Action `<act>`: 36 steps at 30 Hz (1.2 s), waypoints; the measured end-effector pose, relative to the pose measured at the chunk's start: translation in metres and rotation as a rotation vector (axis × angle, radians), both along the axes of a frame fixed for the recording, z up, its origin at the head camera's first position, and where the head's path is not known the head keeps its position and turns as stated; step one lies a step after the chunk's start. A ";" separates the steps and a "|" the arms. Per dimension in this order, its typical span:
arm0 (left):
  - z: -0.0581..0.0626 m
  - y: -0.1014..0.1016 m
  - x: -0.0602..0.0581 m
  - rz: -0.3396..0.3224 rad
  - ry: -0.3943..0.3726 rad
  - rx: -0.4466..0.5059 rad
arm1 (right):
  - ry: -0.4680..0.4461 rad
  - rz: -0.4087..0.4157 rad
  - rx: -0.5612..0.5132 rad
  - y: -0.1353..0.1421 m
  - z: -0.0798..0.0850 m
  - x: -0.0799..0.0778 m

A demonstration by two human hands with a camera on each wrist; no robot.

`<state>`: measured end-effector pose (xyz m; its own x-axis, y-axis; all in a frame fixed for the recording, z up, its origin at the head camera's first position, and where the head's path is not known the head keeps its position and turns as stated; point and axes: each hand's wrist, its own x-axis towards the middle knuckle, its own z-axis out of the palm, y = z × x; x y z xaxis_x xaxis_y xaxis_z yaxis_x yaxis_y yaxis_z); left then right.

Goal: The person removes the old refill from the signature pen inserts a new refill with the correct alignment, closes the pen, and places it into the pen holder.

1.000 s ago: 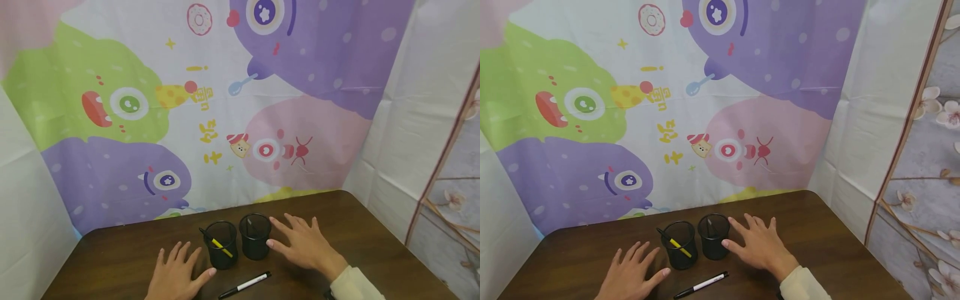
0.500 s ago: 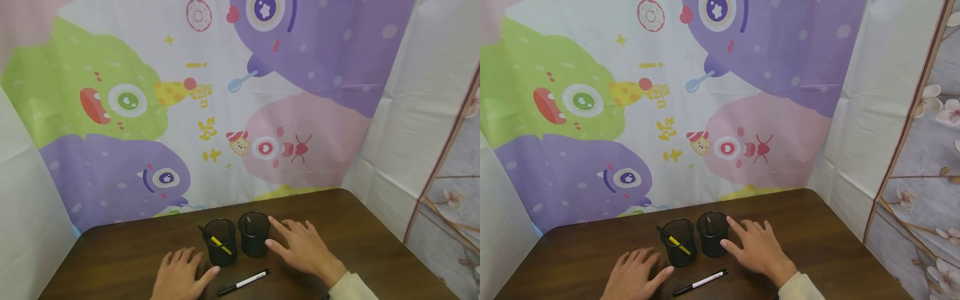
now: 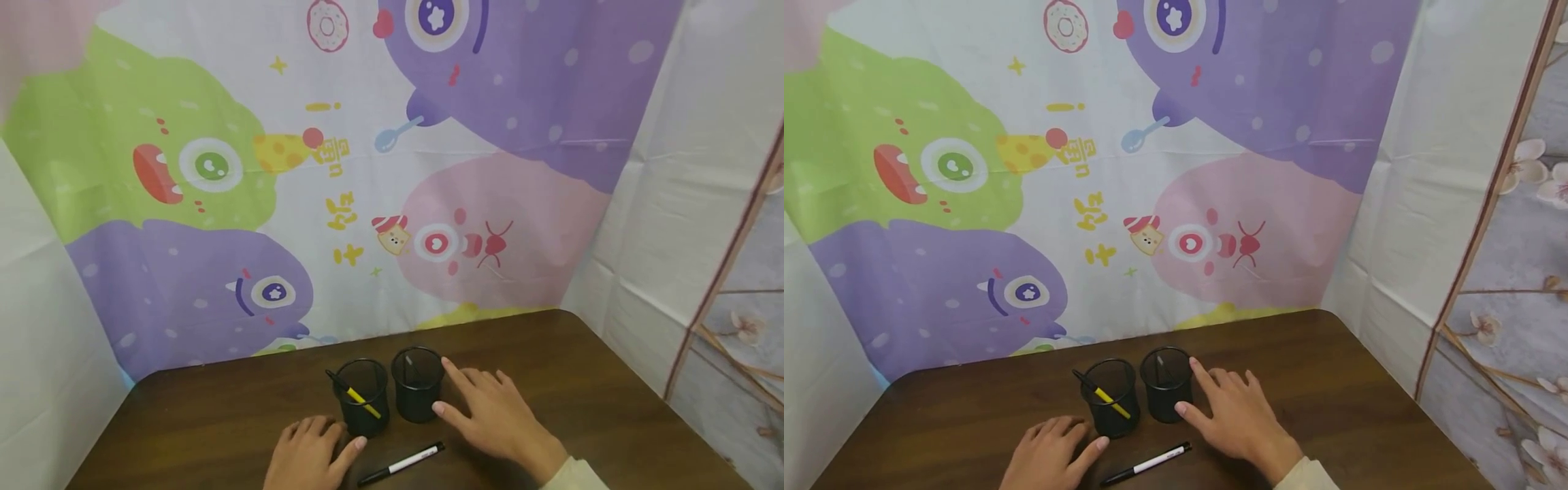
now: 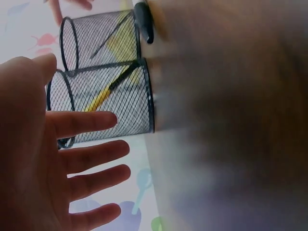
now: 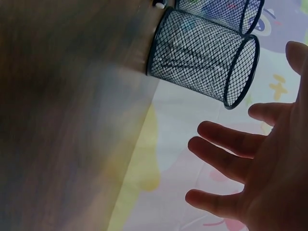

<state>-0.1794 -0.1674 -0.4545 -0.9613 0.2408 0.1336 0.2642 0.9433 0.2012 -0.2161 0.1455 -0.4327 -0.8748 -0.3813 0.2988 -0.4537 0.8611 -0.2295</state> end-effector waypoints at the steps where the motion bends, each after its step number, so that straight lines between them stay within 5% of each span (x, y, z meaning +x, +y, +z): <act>1: 0.000 0.002 0.000 -0.011 0.000 0.009 | -0.006 -0.005 -0.006 0.000 0.000 0.001; 10: -0.005 0.012 0.001 -0.021 -0.068 0.037 | -0.117 -0.026 -0.109 -0.007 -0.003 0.005; 22: -0.005 0.019 -0.001 -0.024 -0.032 0.107 | -0.031 0.025 -0.136 -0.013 -0.013 0.008; 36: -0.005 0.031 -0.002 -0.001 0.000 0.107 | -0.097 0.119 -0.124 -0.017 -0.018 0.009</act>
<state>-0.1817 -0.1360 -0.4593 -0.9610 0.2265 0.1587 0.2655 0.9160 0.3007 -0.2072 0.1290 -0.4507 -0.8525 -0.4497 0.2667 -0.5217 0.7651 -0.3776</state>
